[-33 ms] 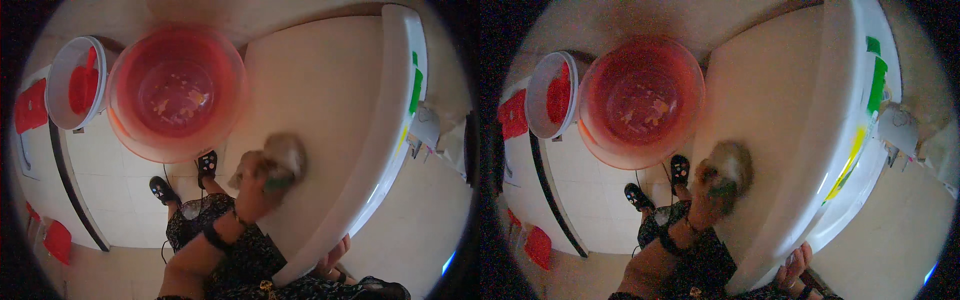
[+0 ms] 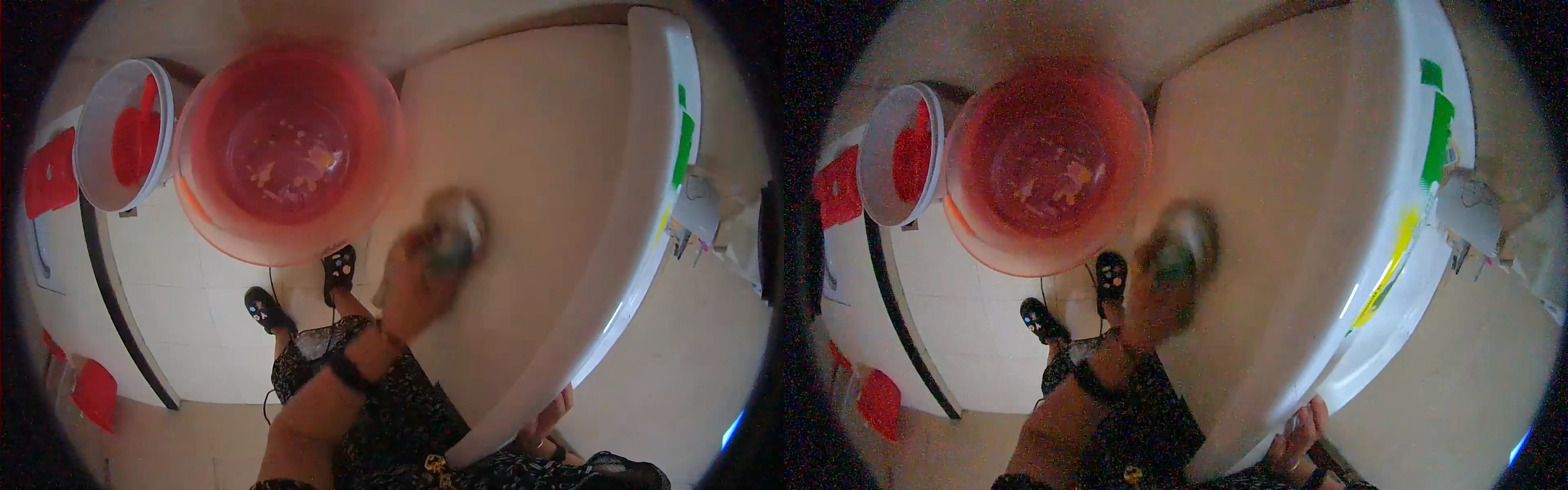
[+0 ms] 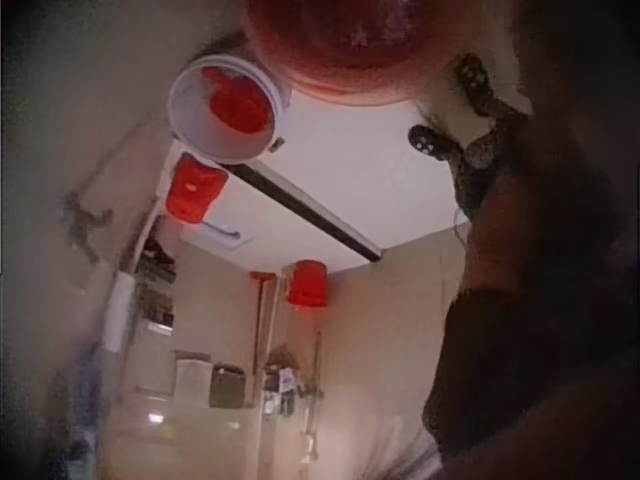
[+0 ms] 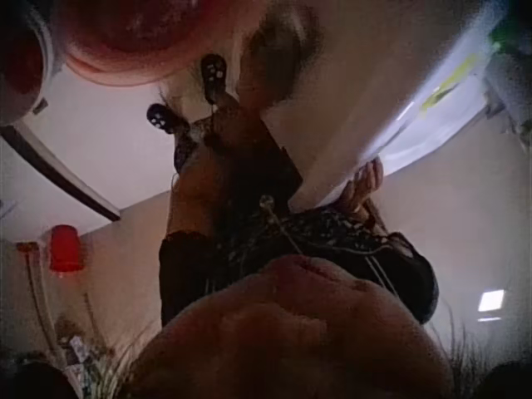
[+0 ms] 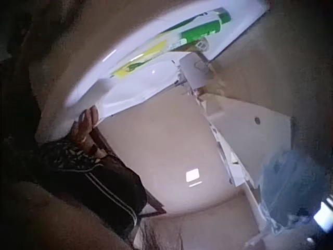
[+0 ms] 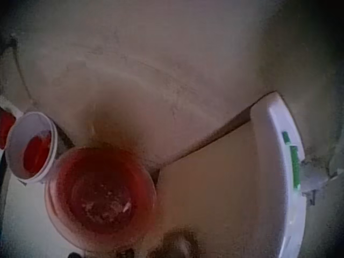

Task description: The person wrings a cloth in a pink basin, applies liquid from a bottle to the cloth, and wipes the surfaces of a sink and a nearby shelf.

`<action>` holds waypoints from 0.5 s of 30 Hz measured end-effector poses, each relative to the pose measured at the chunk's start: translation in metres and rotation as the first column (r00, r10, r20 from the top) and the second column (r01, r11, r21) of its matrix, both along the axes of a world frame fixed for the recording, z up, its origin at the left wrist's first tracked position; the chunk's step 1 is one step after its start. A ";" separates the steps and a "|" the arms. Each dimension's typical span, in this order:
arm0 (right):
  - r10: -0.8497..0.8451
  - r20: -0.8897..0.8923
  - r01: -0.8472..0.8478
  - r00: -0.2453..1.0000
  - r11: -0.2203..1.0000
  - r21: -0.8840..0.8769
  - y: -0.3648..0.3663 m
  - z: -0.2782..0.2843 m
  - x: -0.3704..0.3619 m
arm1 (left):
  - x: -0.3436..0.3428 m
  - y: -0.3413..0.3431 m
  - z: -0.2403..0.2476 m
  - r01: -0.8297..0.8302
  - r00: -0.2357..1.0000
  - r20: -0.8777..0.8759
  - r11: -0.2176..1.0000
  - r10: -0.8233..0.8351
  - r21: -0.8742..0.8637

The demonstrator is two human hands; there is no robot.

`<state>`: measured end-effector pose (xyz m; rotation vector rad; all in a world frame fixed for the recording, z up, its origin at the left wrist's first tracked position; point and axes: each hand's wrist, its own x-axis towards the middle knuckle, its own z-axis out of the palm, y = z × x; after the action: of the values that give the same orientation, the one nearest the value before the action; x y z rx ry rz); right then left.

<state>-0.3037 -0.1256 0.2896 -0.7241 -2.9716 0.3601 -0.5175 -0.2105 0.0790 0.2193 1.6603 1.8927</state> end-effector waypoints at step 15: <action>-0.022 0.125 0.025 0.992 1.000 -0.016 0.010 -0.006 -0.014 | -0.051 0.021 -0.129 -0.087 0.955 -0.293 0.910 -0.038 -0.404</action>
<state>-0.3175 -0.1160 0.2837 -0.8118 -3.0770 0.3524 -0.5682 -0.1890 -0.0499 0.3186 2.2327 1.5279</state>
